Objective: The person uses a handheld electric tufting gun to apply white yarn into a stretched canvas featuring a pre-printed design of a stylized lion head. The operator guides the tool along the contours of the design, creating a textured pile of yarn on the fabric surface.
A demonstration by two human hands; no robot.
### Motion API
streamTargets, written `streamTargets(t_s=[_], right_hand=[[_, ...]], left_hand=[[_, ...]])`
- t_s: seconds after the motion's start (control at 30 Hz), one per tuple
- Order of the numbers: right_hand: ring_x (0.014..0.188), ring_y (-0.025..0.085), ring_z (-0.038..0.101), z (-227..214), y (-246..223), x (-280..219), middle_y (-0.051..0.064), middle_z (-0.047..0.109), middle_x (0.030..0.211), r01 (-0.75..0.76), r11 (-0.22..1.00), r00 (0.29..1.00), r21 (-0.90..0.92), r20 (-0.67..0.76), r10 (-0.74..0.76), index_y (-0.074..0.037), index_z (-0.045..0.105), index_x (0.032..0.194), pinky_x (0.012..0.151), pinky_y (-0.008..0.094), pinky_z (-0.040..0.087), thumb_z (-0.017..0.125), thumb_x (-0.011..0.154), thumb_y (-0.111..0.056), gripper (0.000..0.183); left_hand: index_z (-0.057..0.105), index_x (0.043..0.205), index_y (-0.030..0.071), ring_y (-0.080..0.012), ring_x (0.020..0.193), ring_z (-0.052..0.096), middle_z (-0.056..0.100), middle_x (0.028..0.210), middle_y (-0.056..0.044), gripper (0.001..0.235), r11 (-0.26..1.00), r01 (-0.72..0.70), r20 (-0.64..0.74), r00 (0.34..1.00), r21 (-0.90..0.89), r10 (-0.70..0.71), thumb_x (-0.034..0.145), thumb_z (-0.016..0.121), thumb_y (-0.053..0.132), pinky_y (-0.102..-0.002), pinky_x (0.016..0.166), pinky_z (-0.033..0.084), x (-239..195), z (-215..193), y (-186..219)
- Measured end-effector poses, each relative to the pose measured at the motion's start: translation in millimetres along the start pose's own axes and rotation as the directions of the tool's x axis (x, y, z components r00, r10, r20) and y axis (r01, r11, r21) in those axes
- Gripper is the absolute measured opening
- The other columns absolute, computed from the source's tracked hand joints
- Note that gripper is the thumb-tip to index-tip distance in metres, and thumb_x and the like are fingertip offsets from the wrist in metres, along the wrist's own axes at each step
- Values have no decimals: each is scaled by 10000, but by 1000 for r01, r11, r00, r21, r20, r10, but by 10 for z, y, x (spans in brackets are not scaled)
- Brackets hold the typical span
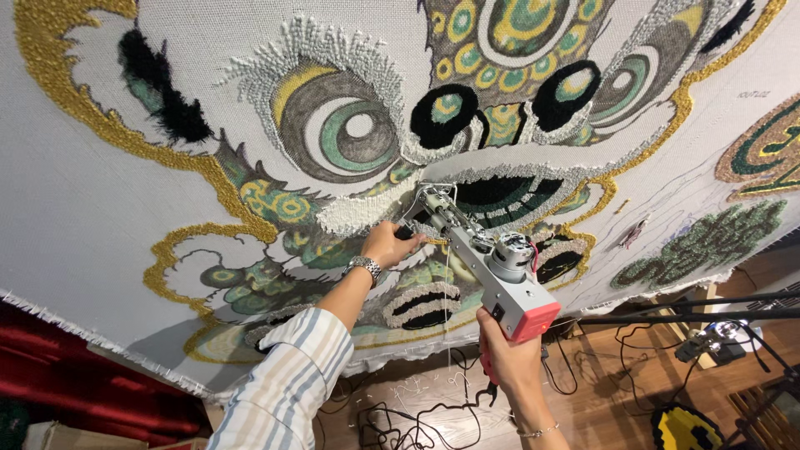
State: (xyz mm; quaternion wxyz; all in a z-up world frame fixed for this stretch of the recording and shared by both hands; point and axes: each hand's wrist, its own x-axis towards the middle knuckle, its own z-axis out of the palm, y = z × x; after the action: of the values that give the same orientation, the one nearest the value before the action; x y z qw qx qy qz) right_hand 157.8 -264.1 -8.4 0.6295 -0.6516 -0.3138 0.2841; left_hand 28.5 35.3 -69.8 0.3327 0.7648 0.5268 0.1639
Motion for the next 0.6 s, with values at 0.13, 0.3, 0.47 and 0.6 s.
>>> streamTargets(t_s=[0.13,0.3,0.47,0.6], right_hand=[[378,127,505,24,-22,44,50,577,538,-9,999,1000,36,5,8,18,653,842,342,293,374,747,871,-166,208],[353,126,474,27,-87,26,47,547,524,-30,990,999,136,41,25,10,635,861,311,293,351,730,865,-147,184],[339,132,474,29,-177,4,51,549,516,-30,994,999,108,30,27,12,636,873,303,297,348,722,865,-140,175],[337,133,471,24,-177,34,56,551,523,-10,991,1000,132,28,6,12,626,877,303,297,354,727,866,-140,182]], left_hand=[[727,845,1,-132,537,647,679,643,-72,650,971,-240,-258,937,6,233,784,874,631,-342,510,523,36,-5,19],[765,679,112,-93,423,569,666,517,-9,484,995,-19,-31,999,-95,17,827,769,573,-308,464,442,-147,-158,234],[746,690,111,-94,419,555,651,517,-7,486,993,-5,-13,1000,-114,3,849,757,570,-303,461,429,-280,-321,378],[752,710,129,-87,459,622,692,554,6,471,993,-49,-64,997,-107,43,812,759,588,-294,490,486,-246,-320,391]])
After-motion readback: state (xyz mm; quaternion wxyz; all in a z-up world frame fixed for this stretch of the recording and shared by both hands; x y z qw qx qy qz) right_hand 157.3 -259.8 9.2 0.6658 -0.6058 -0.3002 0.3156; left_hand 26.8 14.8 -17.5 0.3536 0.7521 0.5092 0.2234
